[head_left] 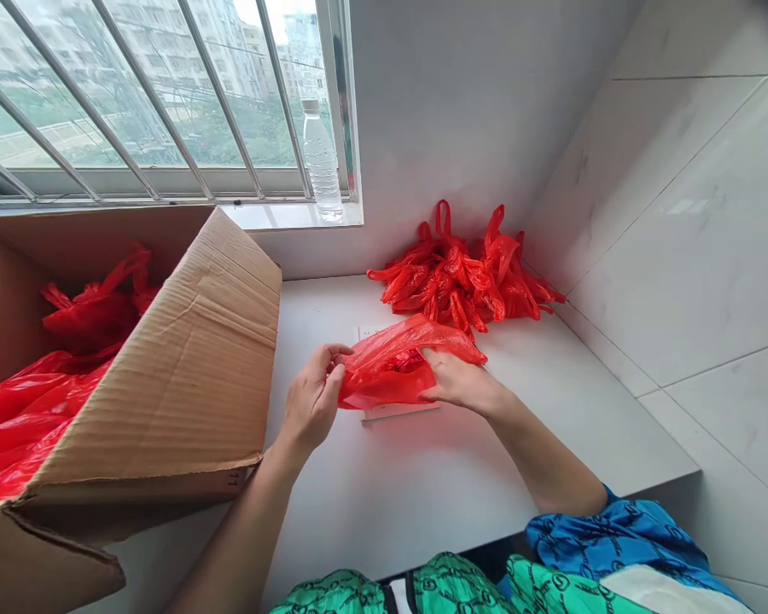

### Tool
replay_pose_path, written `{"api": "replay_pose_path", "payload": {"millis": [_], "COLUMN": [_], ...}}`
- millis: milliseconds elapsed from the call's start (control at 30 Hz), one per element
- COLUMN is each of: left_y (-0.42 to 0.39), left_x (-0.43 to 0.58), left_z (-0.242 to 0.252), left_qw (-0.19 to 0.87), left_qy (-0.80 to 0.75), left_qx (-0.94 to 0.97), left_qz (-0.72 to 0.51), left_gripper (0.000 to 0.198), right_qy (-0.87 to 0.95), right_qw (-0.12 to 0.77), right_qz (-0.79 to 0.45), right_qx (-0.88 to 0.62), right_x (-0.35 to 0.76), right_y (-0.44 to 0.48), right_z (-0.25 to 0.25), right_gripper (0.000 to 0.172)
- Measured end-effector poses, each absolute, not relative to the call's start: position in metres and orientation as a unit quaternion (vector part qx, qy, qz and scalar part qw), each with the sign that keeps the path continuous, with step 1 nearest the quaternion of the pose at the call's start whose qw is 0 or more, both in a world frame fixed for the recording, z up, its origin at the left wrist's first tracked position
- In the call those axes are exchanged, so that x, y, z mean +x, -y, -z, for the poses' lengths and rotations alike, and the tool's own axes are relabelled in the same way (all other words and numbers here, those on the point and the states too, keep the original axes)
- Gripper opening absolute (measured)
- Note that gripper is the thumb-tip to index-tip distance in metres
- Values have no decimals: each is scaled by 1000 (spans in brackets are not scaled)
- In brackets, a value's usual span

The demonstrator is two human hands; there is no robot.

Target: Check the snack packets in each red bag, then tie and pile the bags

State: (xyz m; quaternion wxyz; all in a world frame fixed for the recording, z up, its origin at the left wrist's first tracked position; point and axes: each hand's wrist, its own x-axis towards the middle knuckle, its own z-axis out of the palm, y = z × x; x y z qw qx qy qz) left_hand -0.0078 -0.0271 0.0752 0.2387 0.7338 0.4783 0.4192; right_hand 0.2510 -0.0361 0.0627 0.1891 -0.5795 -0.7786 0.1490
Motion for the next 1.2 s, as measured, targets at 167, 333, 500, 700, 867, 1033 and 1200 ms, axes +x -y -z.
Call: {"api": "replay_pose_path", "payload": {"millis": [167, 333, 500, 700, 867, 1033, 1200], "left_y": [45, 24, 2, -11, -9, 5, 1], "left_x": [24, 40, 21, -4, -5, 25, 36], "left_z": [-94, -59, -33, -18, -16, -19, -4], "left_qw": [35, -31, -23, 53, 15, -12, 25], "left_qy": [-323, -400, -531, -535, -508, -453, -503], "left_qx": [889, 893, 833, 839, 844, 847, 831], "left_qz": [-323, -204, -154, -87, -174, -278, -238], "left_gripper": [24, 30, 29, 71, 61, 23, 44], "right_qy": [842, 829, 785, 762, 761, 778, 772], "right_qw": [108, 149, 167, 153, 142, 229, 209], "right_qz": [-78, -122, -154, -227, -240, -146, -160], "right_qx": [-522, -526, -576, -587, -586, -567, -578], "right_x": [234, 240, 261, 273, 270, 250, 247], "right_y": [29, 16, 12, 8, 14, 15, 6], "right_z": [-80, -70, -49, -34, -39, -34, -12], "right_gripper": [27, 7, 14, 43, 31, 35, 38]}}
